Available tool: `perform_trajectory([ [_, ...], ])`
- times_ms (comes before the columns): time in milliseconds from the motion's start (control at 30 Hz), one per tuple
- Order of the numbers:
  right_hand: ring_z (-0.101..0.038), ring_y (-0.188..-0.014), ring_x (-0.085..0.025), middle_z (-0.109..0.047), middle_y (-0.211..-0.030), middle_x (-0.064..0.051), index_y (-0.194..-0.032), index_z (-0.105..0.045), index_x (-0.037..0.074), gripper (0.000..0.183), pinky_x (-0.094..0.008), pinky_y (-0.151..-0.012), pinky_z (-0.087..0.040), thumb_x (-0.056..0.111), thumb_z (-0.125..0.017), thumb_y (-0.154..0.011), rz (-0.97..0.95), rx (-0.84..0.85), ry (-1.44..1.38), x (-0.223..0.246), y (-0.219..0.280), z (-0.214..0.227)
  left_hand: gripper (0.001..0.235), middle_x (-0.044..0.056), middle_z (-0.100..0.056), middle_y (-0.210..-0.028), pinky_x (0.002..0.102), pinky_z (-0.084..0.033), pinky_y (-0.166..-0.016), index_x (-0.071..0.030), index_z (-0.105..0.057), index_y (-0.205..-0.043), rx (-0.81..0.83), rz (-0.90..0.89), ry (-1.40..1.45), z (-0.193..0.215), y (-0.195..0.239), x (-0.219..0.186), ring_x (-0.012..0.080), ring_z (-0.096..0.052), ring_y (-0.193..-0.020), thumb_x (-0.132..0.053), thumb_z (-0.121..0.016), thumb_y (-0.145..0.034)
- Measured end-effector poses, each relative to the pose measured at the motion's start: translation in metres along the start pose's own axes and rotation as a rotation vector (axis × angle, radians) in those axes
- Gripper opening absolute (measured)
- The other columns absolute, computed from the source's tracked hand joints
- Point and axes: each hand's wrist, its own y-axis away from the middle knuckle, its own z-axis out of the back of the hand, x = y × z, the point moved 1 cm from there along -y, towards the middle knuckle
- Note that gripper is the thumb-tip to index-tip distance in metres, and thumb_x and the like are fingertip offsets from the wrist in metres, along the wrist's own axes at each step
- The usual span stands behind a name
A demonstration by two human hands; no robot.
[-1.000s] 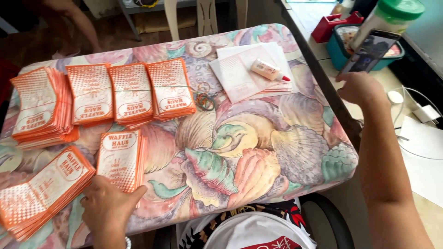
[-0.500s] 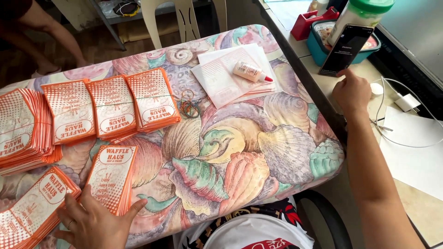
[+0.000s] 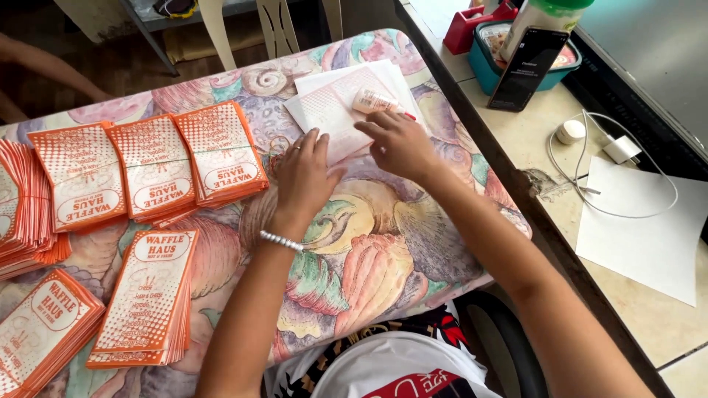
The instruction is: Folding and stacking paper bags at a table, occasionally using glue.
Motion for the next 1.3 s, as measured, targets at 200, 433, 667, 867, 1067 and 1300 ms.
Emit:
perform_trajectory([
  [200,-0.06,-0.126,-0.045,-0.06,-0.137,-0.022,-0.143,-0.061,0.021,0.053,-0.055,-0.101,-0.051,0.03,-0.071,-0.093,-0.307,0.249,0.206,-0.018,-0.014,-0.015,0.06,0.014,-0.061,-0.134,0.055,-0.047,-0.101,-0.015,-0.065,-0.135,0.009,-0.031,-0.086,-0.05,-0.006,0.018,0.0361,-0.059,-0.127,-0.053,-0.069,-0.088],
  [433,-0.068,-0.107,-0.035,-0.063,-0.114,-0.009,-0.132,-0.063,0.029,0.036,-0.046,-0.086,-0.055,0.026,-0.067,-0.096,-0.369,0.239,0.221,-0.036,0.002,-0.02,0.041,0.012,-0.063,-0.13,0.052,-0.052,-0.096,-0.017,-0.068,-0.129,0.015,-0.058,-0.127,-0.051,-0.01,0.02,0.0354,-0.058,-0.128,-0.045,-0.058,-0.101],
  [667,-0.063,-0.118,-0.037,-0.063,-0.123,-0.014,-0.128,-0.068,0.021,0.034,-0.048,-0.095,-0.05,0.033,-0.07,-0.097,-0.361,0.129,0.201,-0.035,0.002,-0.014,0.033,0.012,-0.066,-0.127,0.048,-0.053,-0.096,-0.018,-0.071,-0.126,-0.009,-0.084,-0.067,-0.056,-0.021,0.024,0.0366,-0.061,-0.125,-0.035,-0.055,-0.104],
  [867,-0.059,-0.129,-0.037,-0.066,-0.13,-0.018,-0.125,-0.074,0.015,0.034,-0.049,-0.107,-0.046,0.034,-0.072,-0.096,-0.148,0.127,0.025,-0.018,-0.016,-0.004,0.028,0.008,-0.07,-0.12,0.045,-0.057,-0.091,-0.017,-0.075,-0.109,-0.124,0.007,0.063,-0.076,-0.026,0.039,0.0327,-0.066,-0.118,-0.035,-0.053,-0.107],
  [1067,-0.07,-0.09,-0.038,-0.071,-0.099,-0.006,-0.105,-0.078,0.024,0.023,-0.051,-0.076,-0.056,0.012,-0.069,-0.088,-0.606,-0.008,0.194,-0.109,0.031,0.047,0.021,0.004,-0.069,-0.111,0.041,-0.059,-0.082,-0.016,-0.068,-0.103,-0.072,0.008,-0.017,-0.079,-0.021,0.041,0.0282,-0.07,-0.104,-0.034,-0.057,-0.104],
  [1300,-0.072,-0.072,-0.034,-0.072,-0.078,-0.001,-0.099,-0.081,0.034,0.032,-0.045,-0.069,-0.058,0.012,-0.065,-0.083,-1.122,-0.087,0.46,-0.207,0.147,0.082,0.015,0.002,-0.064,-0.101,0.039,-0.059,-0.078,-0.014,-0.061,-0.102,-0.088,-0.043,-0.089,-0.086,-0.021,0.033,0.027,-0.071,-0.096,-0.029,-0.058,-0.101],
])
